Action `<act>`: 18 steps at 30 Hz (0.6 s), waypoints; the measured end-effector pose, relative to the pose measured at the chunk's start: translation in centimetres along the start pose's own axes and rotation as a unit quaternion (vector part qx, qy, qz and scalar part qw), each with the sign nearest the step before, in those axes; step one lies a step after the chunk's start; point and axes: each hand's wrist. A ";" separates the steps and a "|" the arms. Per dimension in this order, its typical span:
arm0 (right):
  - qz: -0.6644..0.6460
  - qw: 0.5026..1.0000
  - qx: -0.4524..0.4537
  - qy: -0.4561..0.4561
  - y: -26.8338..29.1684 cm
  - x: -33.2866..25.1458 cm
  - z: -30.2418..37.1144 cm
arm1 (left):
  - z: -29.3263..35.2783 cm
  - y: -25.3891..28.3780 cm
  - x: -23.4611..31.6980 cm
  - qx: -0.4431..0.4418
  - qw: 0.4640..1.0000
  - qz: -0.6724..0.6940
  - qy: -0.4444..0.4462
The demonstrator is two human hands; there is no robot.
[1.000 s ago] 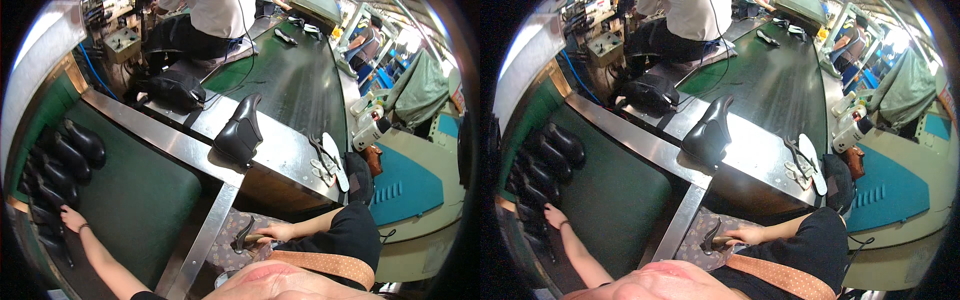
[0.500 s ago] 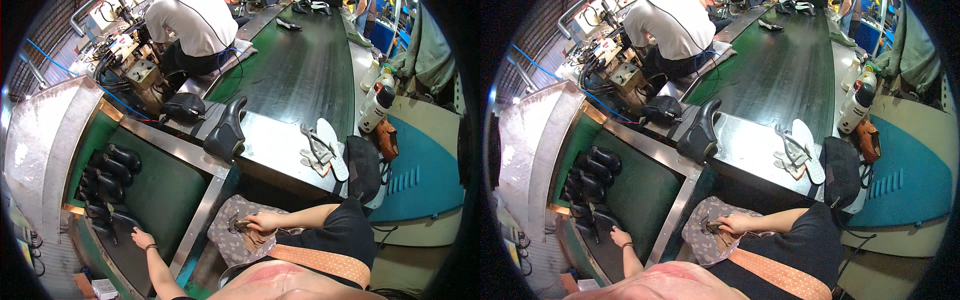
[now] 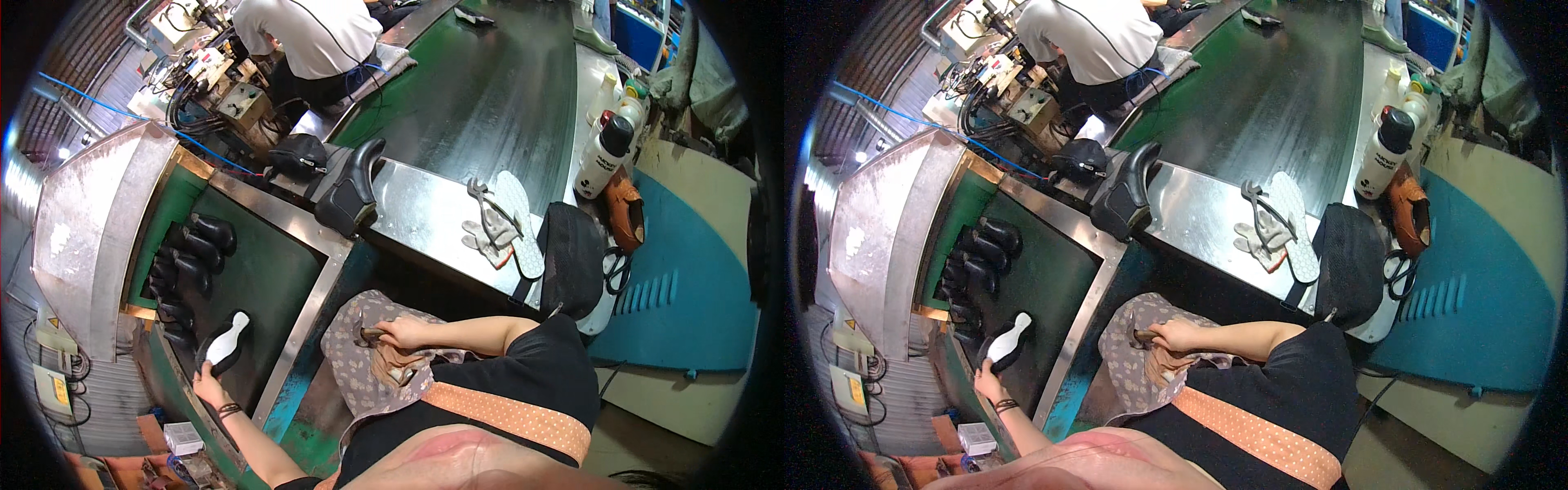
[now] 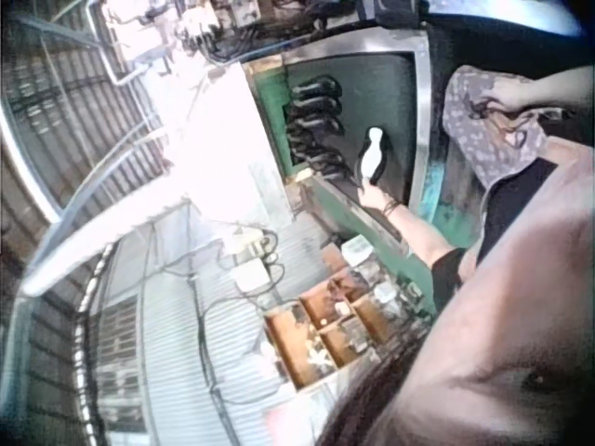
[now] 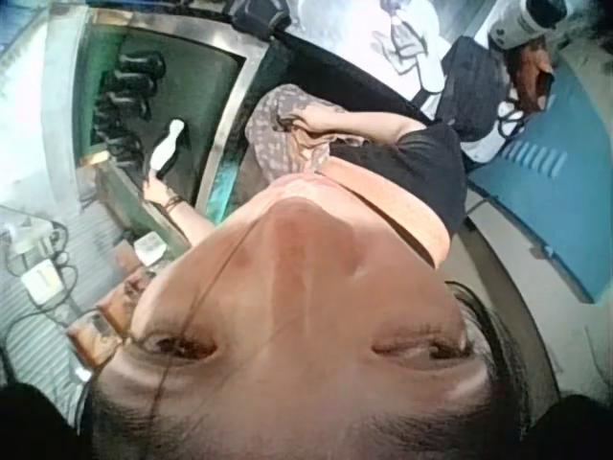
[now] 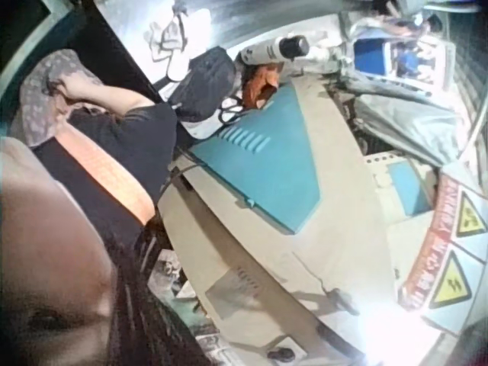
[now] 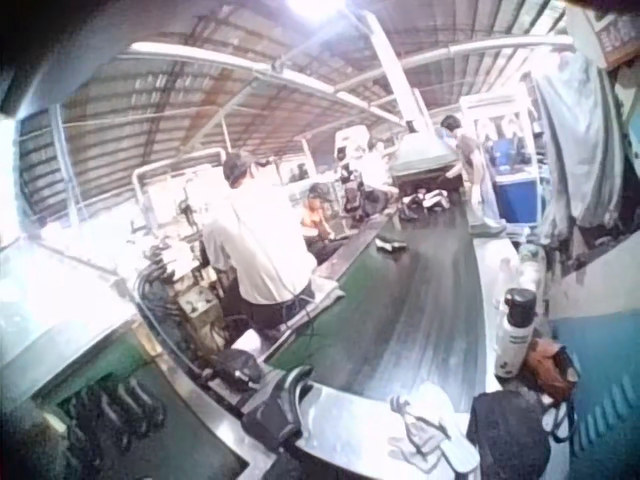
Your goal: Hammering the heel and sides of shoes on a last during the manufacturing process.
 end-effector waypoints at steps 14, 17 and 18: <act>-0.573 0.797 -0.155 -0.107 2.0 -3.0 0.6 | 15.8 -3.3 11.9 -0.201 0.903 0.373 -0.072; -0.558 0.804 -0.188 -0.084 2.4 -4.5 -0.3 | 16.5 -5.0 9.7 -0.327 0.814 0.475 0.069; -0.479 0.859 -0.094 -0.155 -0.8 -3.2 -0.6 | 17.5 -7.6 9.9 -0.260 0.877 0.404 -0.008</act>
Point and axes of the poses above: each hand's wrist, its own z-axis away from the middle knuckle, its own y-axis out of the back of the hand, x = y × z, and after that the axes turned 9 degrees about z, right-handed
